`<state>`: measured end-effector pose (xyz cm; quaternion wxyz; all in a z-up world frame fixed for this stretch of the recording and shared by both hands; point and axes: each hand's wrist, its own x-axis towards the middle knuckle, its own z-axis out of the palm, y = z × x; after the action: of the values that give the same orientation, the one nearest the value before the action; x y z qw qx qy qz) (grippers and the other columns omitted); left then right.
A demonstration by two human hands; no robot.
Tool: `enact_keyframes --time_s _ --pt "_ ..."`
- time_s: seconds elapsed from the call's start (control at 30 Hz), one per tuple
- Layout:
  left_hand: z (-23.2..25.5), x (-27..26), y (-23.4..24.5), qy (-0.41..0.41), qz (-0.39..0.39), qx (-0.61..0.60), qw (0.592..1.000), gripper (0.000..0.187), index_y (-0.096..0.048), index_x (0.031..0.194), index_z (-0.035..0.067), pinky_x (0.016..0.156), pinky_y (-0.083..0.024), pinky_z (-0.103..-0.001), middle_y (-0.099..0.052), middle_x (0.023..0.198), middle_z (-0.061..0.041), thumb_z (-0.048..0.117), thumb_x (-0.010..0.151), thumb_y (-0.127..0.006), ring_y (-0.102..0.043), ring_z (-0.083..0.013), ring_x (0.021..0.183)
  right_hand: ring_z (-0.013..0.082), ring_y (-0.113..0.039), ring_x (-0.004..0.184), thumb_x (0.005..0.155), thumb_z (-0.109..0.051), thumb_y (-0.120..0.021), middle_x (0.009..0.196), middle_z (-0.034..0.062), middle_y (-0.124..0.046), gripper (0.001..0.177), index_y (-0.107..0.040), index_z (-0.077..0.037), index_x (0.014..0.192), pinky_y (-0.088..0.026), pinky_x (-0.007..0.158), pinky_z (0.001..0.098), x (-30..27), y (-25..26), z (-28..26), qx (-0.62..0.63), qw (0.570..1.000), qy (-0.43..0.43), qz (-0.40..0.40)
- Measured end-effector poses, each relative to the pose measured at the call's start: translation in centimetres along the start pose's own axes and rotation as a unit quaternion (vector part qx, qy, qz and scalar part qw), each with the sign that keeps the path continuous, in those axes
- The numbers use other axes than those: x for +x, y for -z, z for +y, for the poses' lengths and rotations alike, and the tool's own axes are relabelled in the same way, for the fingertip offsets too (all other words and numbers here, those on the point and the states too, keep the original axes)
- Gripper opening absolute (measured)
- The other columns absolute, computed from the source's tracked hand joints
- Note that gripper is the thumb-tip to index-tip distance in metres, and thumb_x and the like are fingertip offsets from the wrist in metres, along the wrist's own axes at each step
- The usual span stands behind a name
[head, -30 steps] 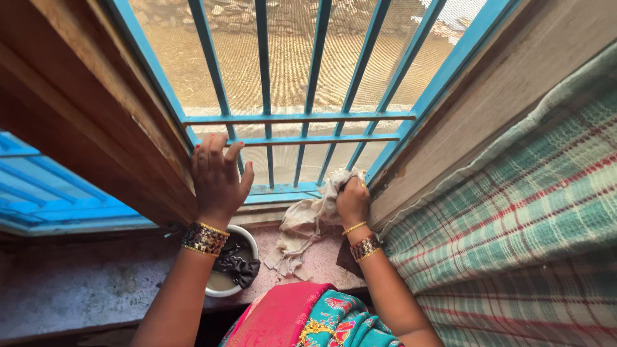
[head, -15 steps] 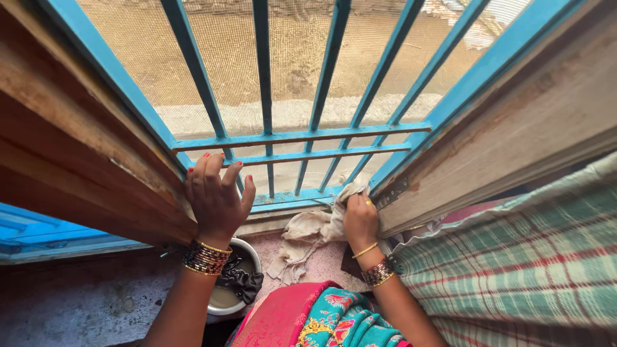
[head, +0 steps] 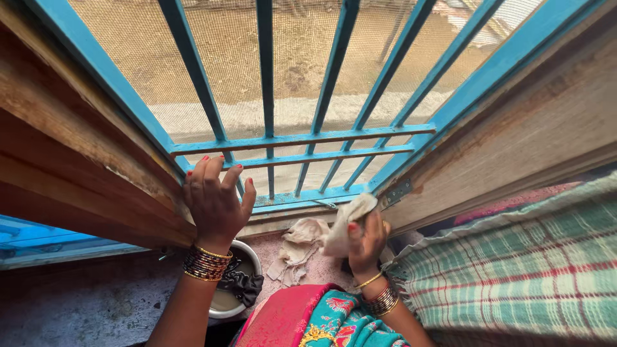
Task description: The person cleans a blue metal window grill using a dark cloth and a white cloth. They repeatedly dip the dark cloth into a metal bowl of water to wet it, then wipe the grill bars. The person switches to a white cloth to wipe the same area, then returns to the dark cloth for further cleaning.
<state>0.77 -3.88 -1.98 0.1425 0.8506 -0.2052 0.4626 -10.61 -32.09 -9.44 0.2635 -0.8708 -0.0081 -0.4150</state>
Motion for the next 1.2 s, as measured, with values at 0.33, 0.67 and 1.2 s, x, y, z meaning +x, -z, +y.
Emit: enact_keyframes --time_s 0.33,0.67,1.2 --pt "0.5 -0.6 1.9 0.01 -0.008 -0.008 1.0 0.044 -0.051 0.133 0.019 0.114 -0.036 -0.054 -0.054 0.138 -0.011 0.029 0.096 -0.072 -0.051 -0.0336 0.135 0.0432 -0.072 0.077 0.088 -0.041 -0.065 0.083 0.0256 -0.071 0.061 -0.047 0.006 0.123 -0.057 0.069 0.0531 -0.5 -5.0 3.8 -0.246 0.894 -0.213 -0.307" --pt "0.8 -0.4 2.9 0.007 0.008 -0.016 1.0 0.044 -0.051 0.132 0.017 0.114 -0.035 -0.054 -0.053 0.135 -0.012 0.029 0.096 -0.072 -0.052 -0.0337 0.134 0.0487 -0.068 0.08 0.084 -0.032 -0.065 0.085 0.0281 -0.071 0.073 -0.041 -0.002 0.146 -0.053 0.073 0.0582 0.0 -2.0 0.8 -0.097 0.916 -0.228 -0.316" --pt "0.2 0.1 4.8 0.004 0.009 -0.038 0.999 0.044 -0.053 0.133 0.018 0.115 -0.035 -0.051 -0.056 0.137 -0.012 0.027 0.093 -0.071 -0.052 -0.0333 0.135 0.009 -0.055 0.095 0.108 -0.006 -0.052 0.11 -0.0011 -0.057 0.023 -0.052 -0.011 0.131 -0.049 0.081 0.025 5.6 -6.7 -5.3 0.595 0.766 -0.229 0.079"
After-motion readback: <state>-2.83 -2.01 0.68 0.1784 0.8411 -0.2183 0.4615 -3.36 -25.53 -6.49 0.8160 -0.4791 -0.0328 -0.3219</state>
